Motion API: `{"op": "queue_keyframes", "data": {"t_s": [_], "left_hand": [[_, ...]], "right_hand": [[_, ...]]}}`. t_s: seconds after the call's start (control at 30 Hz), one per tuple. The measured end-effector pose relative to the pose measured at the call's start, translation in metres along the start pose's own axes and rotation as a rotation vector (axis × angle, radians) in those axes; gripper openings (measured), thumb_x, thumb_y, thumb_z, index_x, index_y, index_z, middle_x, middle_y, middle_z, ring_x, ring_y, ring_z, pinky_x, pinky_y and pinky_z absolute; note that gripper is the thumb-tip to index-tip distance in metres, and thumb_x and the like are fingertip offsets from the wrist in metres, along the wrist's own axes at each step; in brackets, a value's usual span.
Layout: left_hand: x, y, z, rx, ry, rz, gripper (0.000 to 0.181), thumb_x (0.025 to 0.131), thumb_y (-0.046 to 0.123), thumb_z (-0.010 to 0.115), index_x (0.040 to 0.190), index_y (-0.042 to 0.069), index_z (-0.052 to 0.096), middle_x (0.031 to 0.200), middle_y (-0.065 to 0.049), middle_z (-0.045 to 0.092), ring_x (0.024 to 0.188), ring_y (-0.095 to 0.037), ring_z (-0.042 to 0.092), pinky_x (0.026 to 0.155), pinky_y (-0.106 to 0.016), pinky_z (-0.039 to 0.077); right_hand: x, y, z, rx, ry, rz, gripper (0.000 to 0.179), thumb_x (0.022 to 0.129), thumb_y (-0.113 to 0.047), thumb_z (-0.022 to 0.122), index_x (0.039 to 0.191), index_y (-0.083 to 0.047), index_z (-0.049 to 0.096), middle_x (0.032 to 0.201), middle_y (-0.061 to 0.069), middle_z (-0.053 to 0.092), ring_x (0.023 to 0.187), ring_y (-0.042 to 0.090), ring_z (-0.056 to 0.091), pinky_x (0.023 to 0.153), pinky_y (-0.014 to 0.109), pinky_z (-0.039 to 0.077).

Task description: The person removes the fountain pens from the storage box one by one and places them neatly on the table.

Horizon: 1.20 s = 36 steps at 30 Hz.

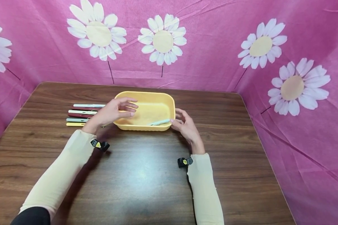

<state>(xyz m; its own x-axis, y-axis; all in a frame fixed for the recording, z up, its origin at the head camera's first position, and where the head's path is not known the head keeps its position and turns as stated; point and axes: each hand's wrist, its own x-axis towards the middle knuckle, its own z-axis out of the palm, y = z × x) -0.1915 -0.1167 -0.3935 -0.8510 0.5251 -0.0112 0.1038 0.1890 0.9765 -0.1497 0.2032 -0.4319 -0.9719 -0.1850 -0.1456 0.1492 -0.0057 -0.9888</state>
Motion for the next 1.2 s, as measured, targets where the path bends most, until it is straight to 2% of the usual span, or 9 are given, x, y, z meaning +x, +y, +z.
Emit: {"op": "queue_keyframes", "data": {"t_s": [0.2,0.37,0.47,0.67,1.0,1.2], "left_hand": [[0.012,0.001,0.007,-0.085,-0.040,-0.058,0.048,0.095,-0.008,0.063,0.140,-0.010,0.047,0.136,-0.034,0.053,0.121,-0.049,0.056,0.094,-0.053,0.053],[0.029,0.001,0.010,-0.173,-0.082,-0.133,0.049,0.094,-0.012,0.061,0.139,-0.014,0.042,0.138,-0.037,0.049,0.121,-0.053,0.054,0.094,-0.057,0.052],[0.033,0.000,0.011,-0.210,-0.098,-0.182,0.053,0.092,-0.012,0.063,0.141,-0.013,0.041,0.136,-0.037,0.049,0.119,-0.054,0.055,0.093,-0.059,0.052],[0.035,-0.005,0.011,-0.209,-0.128,-0.228,0.054,0.093,-0.008,0.065,0.141,-0.012,0.042,0.136,-0.035,0.050,0.118,-0.051,0.057,0.093,-0.055,0.053],[0.038,-0.009,0.016,-0.070,-0.217,-0.271,0.048,0.093,0.000,0.070,0.136,-0.007,0.050,0.130,-0.026,0.060,0.108,-0.032,0.064,0.090,-0.047,0.056],[0.041,-0.010,0.017,-0.101,-0.236,-0.293,0.045,0.093,0.000,0.070,0.134,-0.007,0.051,0.130,-0.026,0.061,0.111,-0.033,0.064,0.092,-0.046,0.055]], "right_hand": [[-0.001,-0.001,-0.001,0.008,0.000,0.007,0.059,0.100,0.005,0.058,0.153,0.000,0.034,0.146,0.028,0.043,0.110,0.025,0.060,0.097,0.040,0.053],[-0.002,0.000,-0.002,0.015,0.003,0.013,0.058,0.100,0.005,0.058,0.153,-0.001,0.035,0.146,0.027,0.043,0.109,0.024,0.060,0.097,0.040,0.053],[-0.003,0.001,-0.001,0.019,0.001,0.018,0.059,0.100,0.004,0.058,0.153,-0.001,0.035,0.146,0.027,0.043,0.108,0.023,0.060,0.097,0.041,0.053],[-0.002,0.000,0.000,0.028,-0.003,0.023,0.060,0.099,0.004,0.059,0.154,-0.001,0.034,0.147,0.026,0.042,0.111,0.026,0.059,0.098,0.042,0.052],[0.000,-0.001,0.001,0.041,0.003,0.024,0.059,0.099,0.004,0.059,0.153,-0.002,0.036,0.146,0.026,0.043,0.109,0.023,0.061,0.097,0.041,0.053],[0.000,-0.001,0.001,0.036,0.002,0.022,0.059,0.099,0.004,0.059,0.153,-0.002,0.036,0.146,0.026,0.044,0.106,0.020,0.062,0.098,0.042,0.052]]}}
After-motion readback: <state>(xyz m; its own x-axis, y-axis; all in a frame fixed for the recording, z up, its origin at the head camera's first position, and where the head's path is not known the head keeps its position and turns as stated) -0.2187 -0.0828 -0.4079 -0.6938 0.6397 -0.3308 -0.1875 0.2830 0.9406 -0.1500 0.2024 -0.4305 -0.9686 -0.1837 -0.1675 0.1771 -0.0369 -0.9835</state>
